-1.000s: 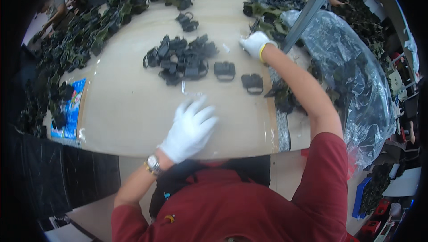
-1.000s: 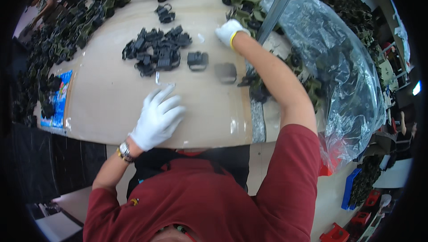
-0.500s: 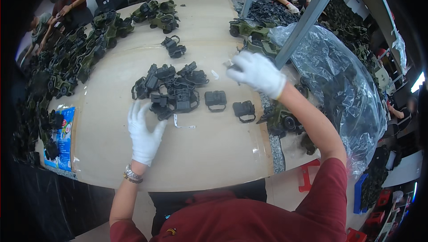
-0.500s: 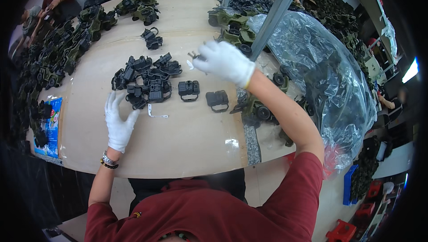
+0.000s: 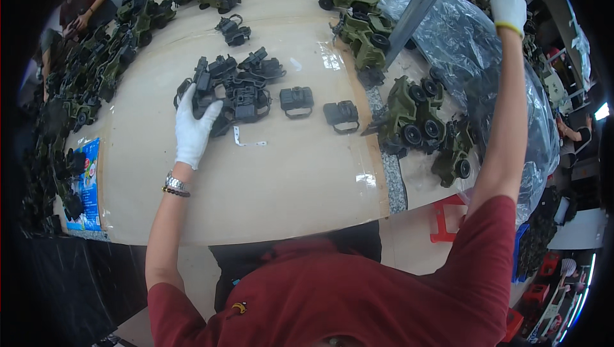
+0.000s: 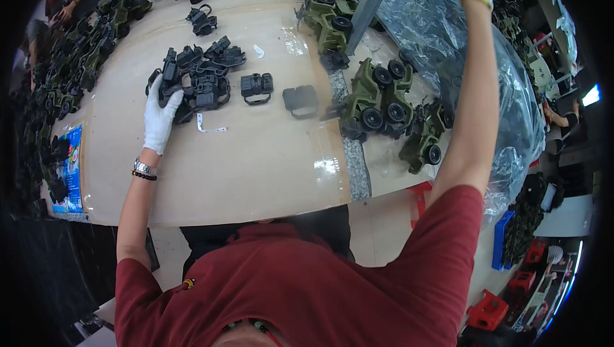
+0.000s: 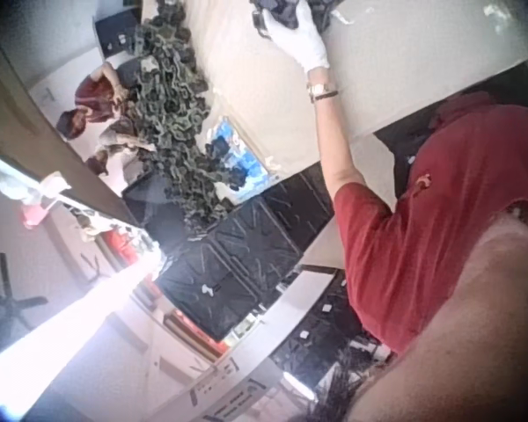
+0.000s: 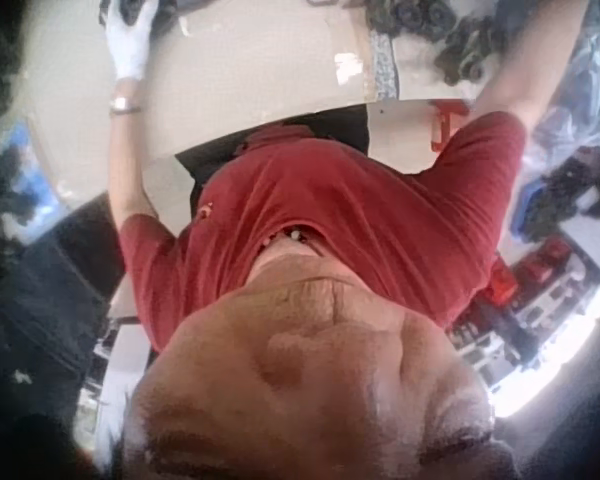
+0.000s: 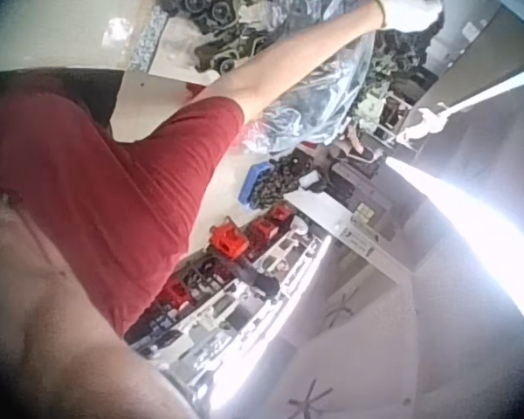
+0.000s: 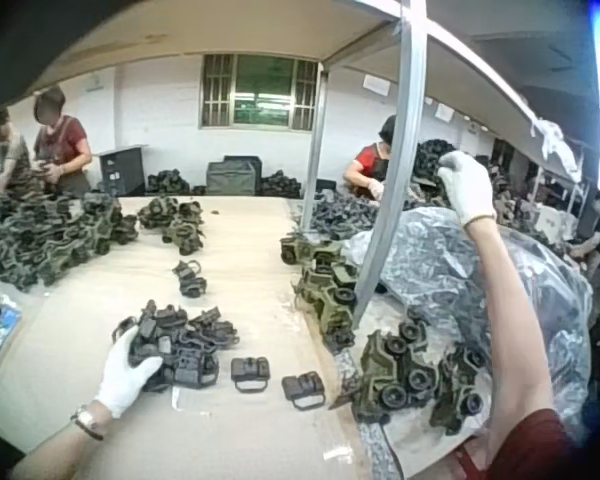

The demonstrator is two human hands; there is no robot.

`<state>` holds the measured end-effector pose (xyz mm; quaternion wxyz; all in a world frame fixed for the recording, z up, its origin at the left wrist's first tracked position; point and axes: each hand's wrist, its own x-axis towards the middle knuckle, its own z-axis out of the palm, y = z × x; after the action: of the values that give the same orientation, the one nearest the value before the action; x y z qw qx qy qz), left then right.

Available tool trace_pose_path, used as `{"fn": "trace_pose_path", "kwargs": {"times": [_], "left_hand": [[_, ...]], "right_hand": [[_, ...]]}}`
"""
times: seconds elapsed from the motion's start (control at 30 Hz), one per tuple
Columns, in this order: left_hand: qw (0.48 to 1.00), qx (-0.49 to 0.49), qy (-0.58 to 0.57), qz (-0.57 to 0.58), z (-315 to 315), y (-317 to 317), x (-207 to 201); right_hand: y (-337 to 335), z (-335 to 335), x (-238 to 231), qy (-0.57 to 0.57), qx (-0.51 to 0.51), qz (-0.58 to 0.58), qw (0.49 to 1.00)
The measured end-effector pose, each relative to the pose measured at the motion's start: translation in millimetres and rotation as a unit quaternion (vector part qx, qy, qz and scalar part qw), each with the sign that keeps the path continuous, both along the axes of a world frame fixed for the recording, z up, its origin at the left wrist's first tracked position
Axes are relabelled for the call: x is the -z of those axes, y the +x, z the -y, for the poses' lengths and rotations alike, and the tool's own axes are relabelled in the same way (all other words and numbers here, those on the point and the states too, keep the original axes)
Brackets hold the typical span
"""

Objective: Assembling plastic toy military vehicles and placing them in plastic bags.

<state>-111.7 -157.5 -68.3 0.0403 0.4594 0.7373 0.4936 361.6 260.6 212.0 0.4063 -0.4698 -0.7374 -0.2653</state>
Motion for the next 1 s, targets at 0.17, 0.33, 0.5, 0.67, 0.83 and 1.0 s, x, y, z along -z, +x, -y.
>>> {"fn": "trace_pose_path", "kwargs": {"times": [0.17, 0.33, 0.5, 0.67, 0.83, 1.0], "left_hand": [[0.997, 0.018, -0.065, -0.032, 25, 32, 2], [0.983, -0.055, -0.056, -0.165, 44, 67, -9], [0.986, -0.015, 0.006, -0.168, 84, 109, -32], [0.997, 0.056, 0.035, -0.051, 99, 140, -38], [0.909, 0.276, 0.031, 0.312, 71, 144, -46], [0.644, 0.319, 0.152, 0.678, 76, 171, -47]], "right_hand": [[-101, 165, 130, -0.224, -0.221, 0.012, 0.949], [-164, 142, 177, -0.324, -0.069, 0.171, 0.928], [-180, 118, 195, -0.387, 0.000, 0.227, 0.893], [-164, 136, 182, -0.334, -0.174, 0.014, 0.926], [-149, 241, 139, -0.564, -0.472, -0.302, 0.606], [-166, 367, 181, -0.563, -0.557, -0.155, 0.591]]}}
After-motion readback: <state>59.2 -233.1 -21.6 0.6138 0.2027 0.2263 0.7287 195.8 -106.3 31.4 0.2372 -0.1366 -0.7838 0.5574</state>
